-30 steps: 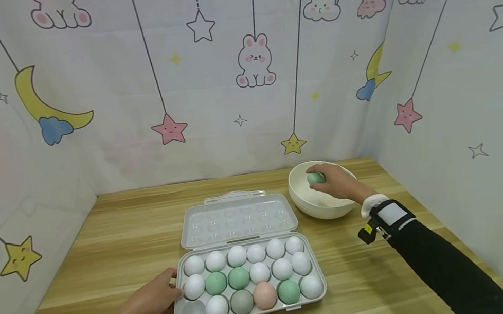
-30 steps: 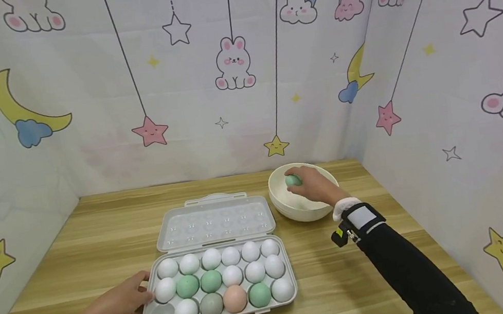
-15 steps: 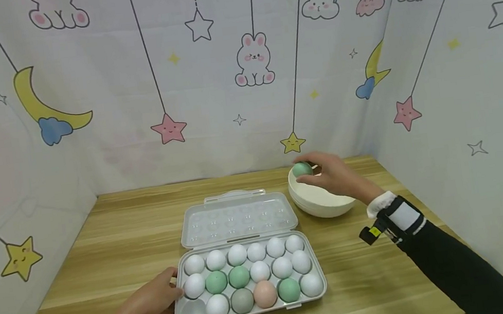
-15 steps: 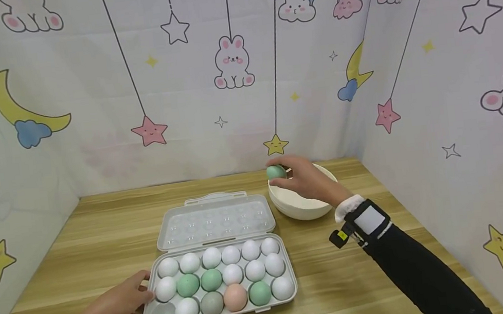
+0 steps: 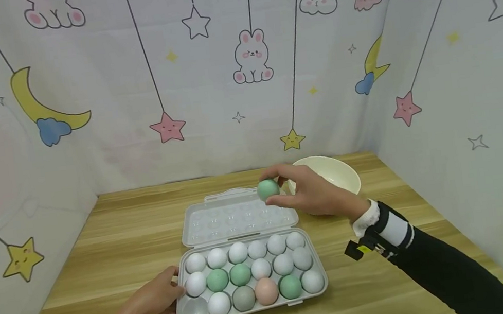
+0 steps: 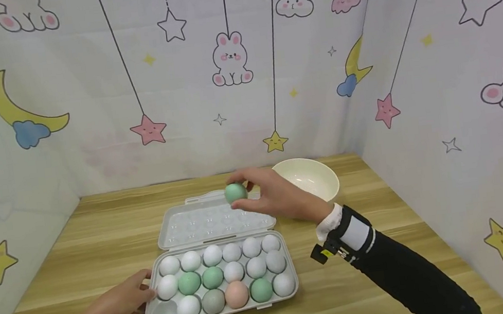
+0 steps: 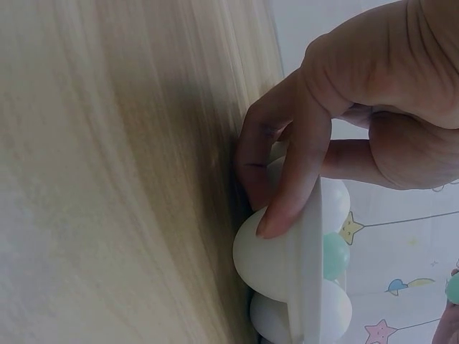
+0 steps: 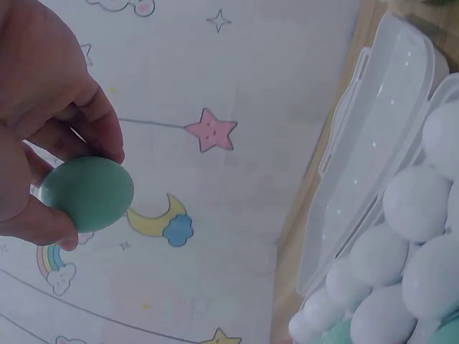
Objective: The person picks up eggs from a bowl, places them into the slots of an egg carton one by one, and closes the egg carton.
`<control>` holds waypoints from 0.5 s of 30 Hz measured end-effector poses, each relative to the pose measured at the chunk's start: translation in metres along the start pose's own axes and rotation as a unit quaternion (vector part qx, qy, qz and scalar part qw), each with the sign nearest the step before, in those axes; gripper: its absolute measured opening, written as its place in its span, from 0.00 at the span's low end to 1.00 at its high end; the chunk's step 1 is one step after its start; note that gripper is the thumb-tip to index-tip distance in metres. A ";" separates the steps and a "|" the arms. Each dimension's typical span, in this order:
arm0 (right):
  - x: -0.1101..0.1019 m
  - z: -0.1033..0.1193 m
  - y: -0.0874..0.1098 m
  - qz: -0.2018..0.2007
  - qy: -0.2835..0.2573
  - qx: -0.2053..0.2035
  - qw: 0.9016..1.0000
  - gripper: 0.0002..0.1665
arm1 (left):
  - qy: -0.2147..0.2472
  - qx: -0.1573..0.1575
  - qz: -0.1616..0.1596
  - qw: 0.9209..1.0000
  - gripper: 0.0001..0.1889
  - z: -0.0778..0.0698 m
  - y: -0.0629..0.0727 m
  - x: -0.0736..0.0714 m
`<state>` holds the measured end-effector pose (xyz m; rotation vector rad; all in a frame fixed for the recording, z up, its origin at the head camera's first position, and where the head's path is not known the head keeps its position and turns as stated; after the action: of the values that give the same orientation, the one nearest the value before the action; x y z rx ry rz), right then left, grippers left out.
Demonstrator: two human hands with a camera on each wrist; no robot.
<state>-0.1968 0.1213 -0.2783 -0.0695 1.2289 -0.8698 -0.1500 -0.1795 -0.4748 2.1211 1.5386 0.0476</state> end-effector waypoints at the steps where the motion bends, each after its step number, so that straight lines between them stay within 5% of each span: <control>1: 0.004 0.006 -0.003 0.006 -0.007 -0.011 1.000 0.24 | 0.001 0.002 0.000 1.000 0.23 0.000 0.000 0.000; 15: 0.054 0.064 -0.030 0.091 -0.092 -0.081 0.988 0.21 | 0.015 0.020 -0.009 1.000 0.20 0.000 0.004 -0.001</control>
<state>-0.1561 0.0420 -0.2823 -0.1628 1.1120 -0.5898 -0.1474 -0.1814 -0.4725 2.1470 1.5888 0.0437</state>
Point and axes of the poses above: each hand's wrist, its own y-axis away from the middle knuckle, its own x-axis out of the palm, z = x × y, the point moved 7 cm from there along -y, towards the middle knuckle, and after that the axes turned 6 degrees about y, right-handed, at the moved point
